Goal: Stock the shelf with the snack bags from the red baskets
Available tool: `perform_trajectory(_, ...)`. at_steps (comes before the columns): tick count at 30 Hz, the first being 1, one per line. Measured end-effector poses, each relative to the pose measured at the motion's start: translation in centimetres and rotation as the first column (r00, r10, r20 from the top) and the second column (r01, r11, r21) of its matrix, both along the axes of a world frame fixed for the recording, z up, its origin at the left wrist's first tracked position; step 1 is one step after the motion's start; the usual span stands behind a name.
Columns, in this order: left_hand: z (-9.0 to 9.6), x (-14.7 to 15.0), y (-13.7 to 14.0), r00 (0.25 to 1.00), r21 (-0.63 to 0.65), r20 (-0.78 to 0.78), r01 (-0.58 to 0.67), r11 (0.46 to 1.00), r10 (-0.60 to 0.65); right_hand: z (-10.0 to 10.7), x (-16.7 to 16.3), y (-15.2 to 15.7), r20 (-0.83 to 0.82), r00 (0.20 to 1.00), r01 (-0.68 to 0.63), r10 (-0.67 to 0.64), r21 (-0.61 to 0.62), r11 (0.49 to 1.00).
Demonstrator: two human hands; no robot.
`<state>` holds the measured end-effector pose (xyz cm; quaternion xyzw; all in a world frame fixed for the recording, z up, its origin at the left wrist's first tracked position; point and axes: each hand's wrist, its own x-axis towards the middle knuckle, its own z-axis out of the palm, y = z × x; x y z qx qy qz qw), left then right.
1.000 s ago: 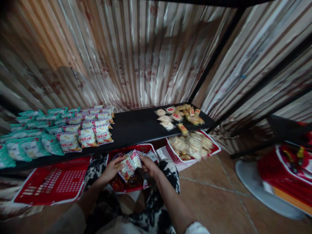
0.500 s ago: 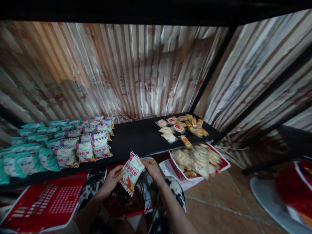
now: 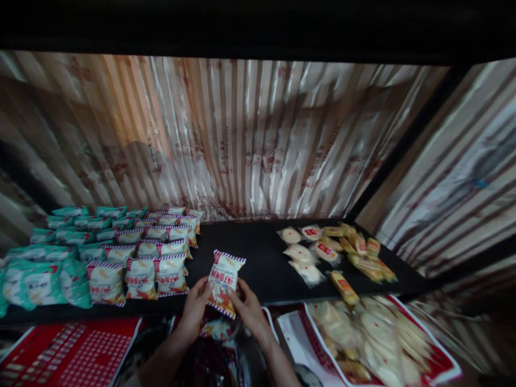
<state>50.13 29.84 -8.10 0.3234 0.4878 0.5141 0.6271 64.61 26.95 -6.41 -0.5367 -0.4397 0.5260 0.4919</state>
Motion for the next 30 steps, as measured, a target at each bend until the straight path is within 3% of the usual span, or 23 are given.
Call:
perform_trajectory(4,-0.7,0.8,2.9,0.996,0.032,-0.044,-0.082,0.996,0.083,-0.1,-0.6,3.3,0.001,0.999,-0.041,0.041,0.027,0.999)
perform_trajectory(9,-1.7,1.6,7.0,0.964,0.075,-0.202,-0.159,0.984,0.171,-1.3,-0.7,8.2,0.042,0.996,0.082,-0.083,0.019,0.996)
perform_trajectory(11,-1.9,2.0,8.4,0.908,0.122,-0.350,-0.200,0.972,0.230,-2.1,-0.6,10.4,0.073,0.987,0.146,-0.145,0.001,0.989)
perform_trajectory(14,-2.1,2.9,10.2,0.758,0.261,-0.560,-0.223,0.939,0.336,-3.3,-0.4,13.8,0.173,0.966,0.198,-0.194,-0.010,0.980)
perform_trajectory(16,-2.4,3.6,11.2,0.672,0.350,-0.631,-0.199,0.915,0.388,-3.9,-0.3,15.9,0.243,0.945,0.227,-0.220,0.001,0.974)
perform_trajectory(18,-3.0,4.2,12.2,0.635,0.406,-0.655,-0.163,0.899,0.411,-4.2,-0.4,17.9,0.283,0.927,0.251,-0.245,0.015,0.968)
perform_trajectory(24,-4.6,5.0,15.4,0.640,0.438,-0.640,-0.151,0.886,0.425,-4.7,-1.2,22.6,0.335,0.913,0.243,-0.234,0.015,0.970)
perform_trajectory(30,-4.8,4.9,17.1,0.674,0.380,-0.644,-0.128,0.916,0.362,-4.4,-2.0,24.8,0.538,0.811,0.209,-0.228,0.098,0.973)
